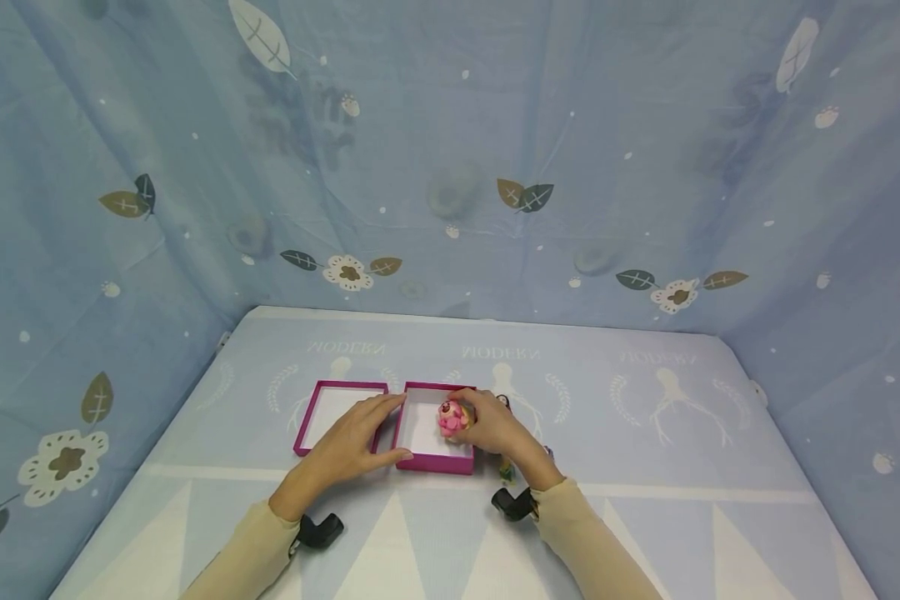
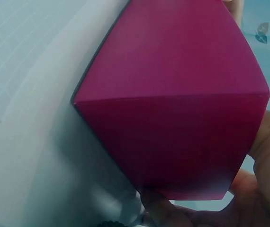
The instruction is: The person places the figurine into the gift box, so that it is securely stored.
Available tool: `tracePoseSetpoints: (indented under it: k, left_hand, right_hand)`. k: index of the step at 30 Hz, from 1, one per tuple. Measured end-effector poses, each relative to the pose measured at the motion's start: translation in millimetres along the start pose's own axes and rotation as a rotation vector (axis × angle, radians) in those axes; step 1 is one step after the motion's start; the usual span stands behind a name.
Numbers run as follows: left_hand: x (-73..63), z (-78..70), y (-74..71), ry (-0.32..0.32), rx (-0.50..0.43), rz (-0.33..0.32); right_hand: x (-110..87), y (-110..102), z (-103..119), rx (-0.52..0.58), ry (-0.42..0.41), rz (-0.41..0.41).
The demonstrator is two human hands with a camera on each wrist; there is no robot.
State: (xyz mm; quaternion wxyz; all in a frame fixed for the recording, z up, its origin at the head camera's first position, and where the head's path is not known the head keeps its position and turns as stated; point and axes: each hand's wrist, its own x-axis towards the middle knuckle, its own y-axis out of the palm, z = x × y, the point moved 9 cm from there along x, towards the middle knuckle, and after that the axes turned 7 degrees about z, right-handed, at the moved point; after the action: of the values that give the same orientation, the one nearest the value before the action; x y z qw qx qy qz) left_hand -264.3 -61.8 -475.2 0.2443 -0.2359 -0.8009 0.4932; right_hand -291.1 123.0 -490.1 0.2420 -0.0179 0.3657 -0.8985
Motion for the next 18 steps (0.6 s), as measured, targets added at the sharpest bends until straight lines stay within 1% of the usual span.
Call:
tracePoseSetpoints:
  k: [10, 18]
  left_hand:
    - [-0.1, 0.7, 0.7, -0.014, 0.001, 0.006]
    - [0.0, -0.4, 0.4, -0.011, -0.004, 0.003]
  right_hand:
    - [-4.4, -2.5, 1.3, -0.009, 0.006, -0.053]
    - [-4.2, -3.1, -1.2, 0.017, -0.014, -0.046]
